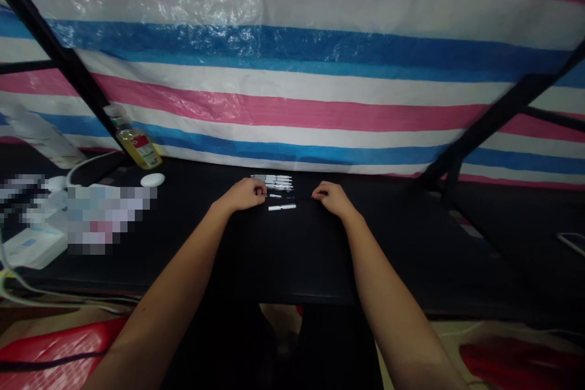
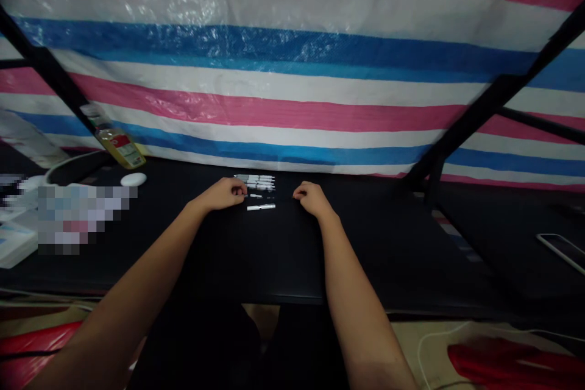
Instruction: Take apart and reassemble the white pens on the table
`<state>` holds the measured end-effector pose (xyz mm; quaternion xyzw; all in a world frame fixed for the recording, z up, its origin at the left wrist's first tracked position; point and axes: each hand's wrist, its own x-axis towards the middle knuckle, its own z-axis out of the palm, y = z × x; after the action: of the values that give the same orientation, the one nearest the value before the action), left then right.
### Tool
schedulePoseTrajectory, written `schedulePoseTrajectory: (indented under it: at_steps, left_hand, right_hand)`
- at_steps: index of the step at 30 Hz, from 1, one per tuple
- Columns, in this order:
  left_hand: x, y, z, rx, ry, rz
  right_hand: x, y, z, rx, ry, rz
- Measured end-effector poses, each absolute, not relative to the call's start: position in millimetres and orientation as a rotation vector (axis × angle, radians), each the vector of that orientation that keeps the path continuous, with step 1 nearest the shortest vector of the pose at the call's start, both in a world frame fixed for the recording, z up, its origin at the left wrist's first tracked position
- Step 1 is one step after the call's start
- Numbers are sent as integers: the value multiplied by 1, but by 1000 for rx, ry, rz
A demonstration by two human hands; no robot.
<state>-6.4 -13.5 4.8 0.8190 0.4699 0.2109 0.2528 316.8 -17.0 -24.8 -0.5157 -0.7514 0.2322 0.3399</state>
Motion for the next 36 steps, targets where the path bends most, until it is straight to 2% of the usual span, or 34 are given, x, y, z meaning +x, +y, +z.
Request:
schedulePoseTrajectory:
  at_steps: [36]
  left_hand:
    - [5,-23,15,2250,1156,564]
  right_hand:
    - [266,-26,-20,-1291,-2054,442]
